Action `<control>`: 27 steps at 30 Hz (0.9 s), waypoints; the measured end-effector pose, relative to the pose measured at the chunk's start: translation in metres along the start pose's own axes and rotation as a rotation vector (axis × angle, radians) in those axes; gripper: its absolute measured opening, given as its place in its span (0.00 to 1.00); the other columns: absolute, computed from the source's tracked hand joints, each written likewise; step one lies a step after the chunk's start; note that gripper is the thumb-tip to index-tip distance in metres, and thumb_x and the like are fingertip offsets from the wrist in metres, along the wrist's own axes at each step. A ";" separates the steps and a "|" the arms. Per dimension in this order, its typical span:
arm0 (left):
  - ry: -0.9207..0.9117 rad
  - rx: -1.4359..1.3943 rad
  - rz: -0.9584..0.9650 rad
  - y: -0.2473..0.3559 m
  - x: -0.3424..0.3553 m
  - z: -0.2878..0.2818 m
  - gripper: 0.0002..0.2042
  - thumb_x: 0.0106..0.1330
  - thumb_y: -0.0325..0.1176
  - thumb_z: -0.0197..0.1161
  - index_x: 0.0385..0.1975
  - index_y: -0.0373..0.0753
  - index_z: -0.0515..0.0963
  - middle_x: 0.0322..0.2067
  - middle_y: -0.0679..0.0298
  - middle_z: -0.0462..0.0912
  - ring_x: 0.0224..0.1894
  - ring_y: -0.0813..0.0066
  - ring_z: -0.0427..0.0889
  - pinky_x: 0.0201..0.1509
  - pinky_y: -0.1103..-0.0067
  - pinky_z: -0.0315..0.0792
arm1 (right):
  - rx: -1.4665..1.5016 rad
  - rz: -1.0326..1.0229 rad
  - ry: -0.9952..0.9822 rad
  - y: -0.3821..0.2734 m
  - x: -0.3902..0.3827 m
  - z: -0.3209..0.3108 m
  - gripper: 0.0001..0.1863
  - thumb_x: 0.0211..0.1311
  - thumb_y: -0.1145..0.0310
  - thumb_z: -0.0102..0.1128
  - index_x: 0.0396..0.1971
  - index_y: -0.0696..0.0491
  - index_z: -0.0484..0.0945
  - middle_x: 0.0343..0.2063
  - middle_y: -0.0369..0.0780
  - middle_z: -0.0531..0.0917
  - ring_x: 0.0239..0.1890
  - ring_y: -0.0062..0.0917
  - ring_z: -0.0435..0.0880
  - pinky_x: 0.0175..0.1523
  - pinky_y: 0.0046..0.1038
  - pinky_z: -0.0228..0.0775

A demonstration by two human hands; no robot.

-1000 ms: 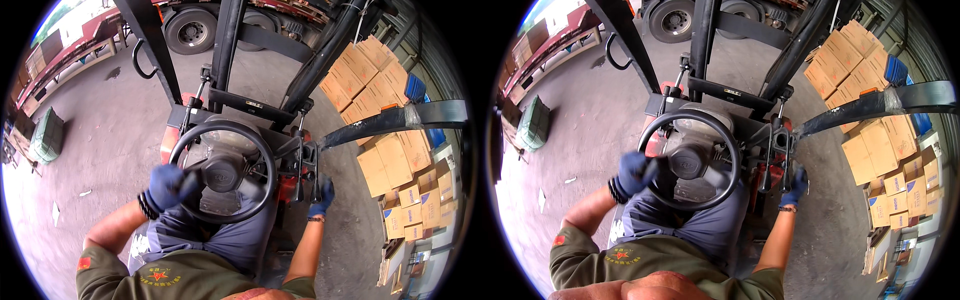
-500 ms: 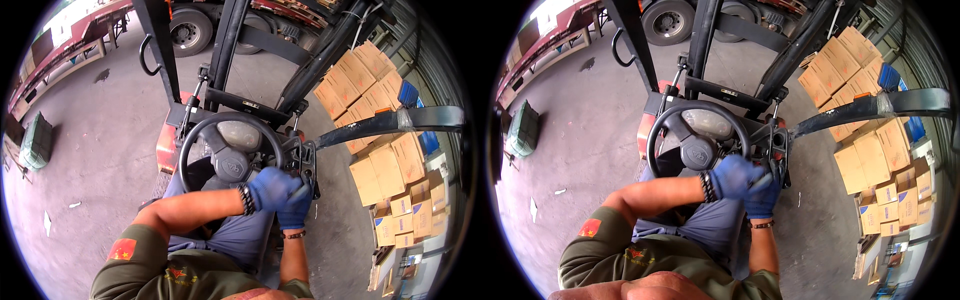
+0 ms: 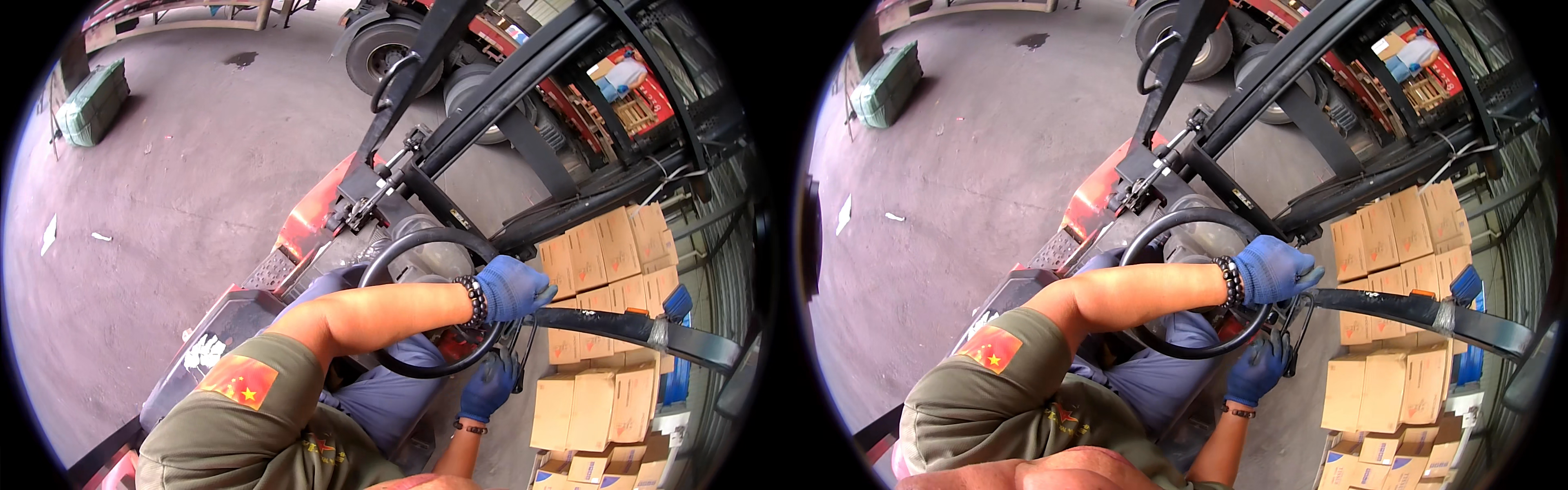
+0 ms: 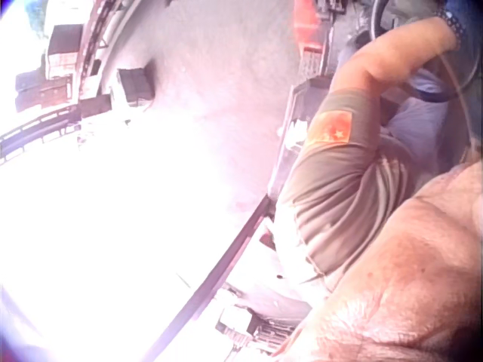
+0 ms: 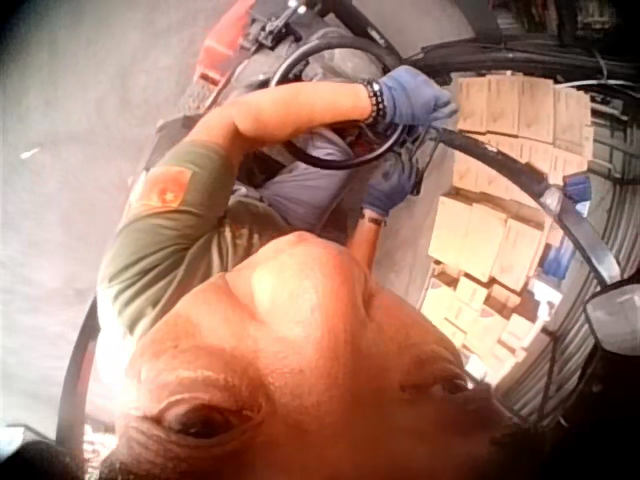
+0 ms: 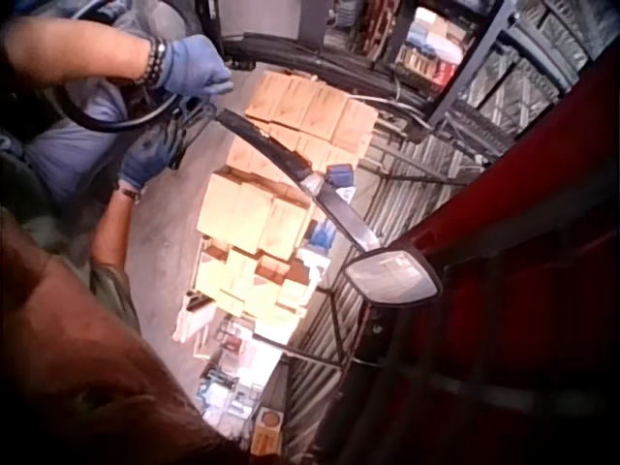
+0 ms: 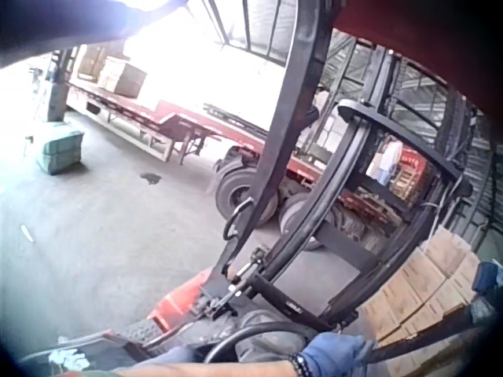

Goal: The person operates a forklift inside a warehouse, maneuvering the vehicle by turning the steering wheel and using the control levers. The operator navigates the forklift through aisles containing stacked cardboard boxes and a parked truck, adjusting the vehicle's position and orientation throughout the clip.

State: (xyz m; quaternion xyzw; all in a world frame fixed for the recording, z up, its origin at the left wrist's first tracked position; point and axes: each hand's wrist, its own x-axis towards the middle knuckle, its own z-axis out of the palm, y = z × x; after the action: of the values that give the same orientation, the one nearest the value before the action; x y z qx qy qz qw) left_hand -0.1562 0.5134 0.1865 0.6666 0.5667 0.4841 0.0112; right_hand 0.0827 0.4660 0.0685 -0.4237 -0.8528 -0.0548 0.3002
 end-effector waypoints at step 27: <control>0.396 0.076 -0.127 -0.110 0.209 0.138 0.21 0.80 0.46 0.70 0.24 0.41 0.80 0.21 0.52 0.81 0.24 0.49 0.85 0.28 0.61 0.75 | 0.143 -0.167 0.150 0.259 0.242 0.071 0.13 0.78 0.70 0.61 0.47 0.64 0.90 0.61 0.53 0.89 0.69 0.54 0.82 0.76 0.52 0.71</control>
State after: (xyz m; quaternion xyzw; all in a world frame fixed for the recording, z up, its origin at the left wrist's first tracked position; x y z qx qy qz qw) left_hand -0.1703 0.7863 0.1837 0.5211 0.6166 0.5825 -0.0950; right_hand 0.1340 0.8220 0.1039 -0.3236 -0.8621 -0.0501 0.3869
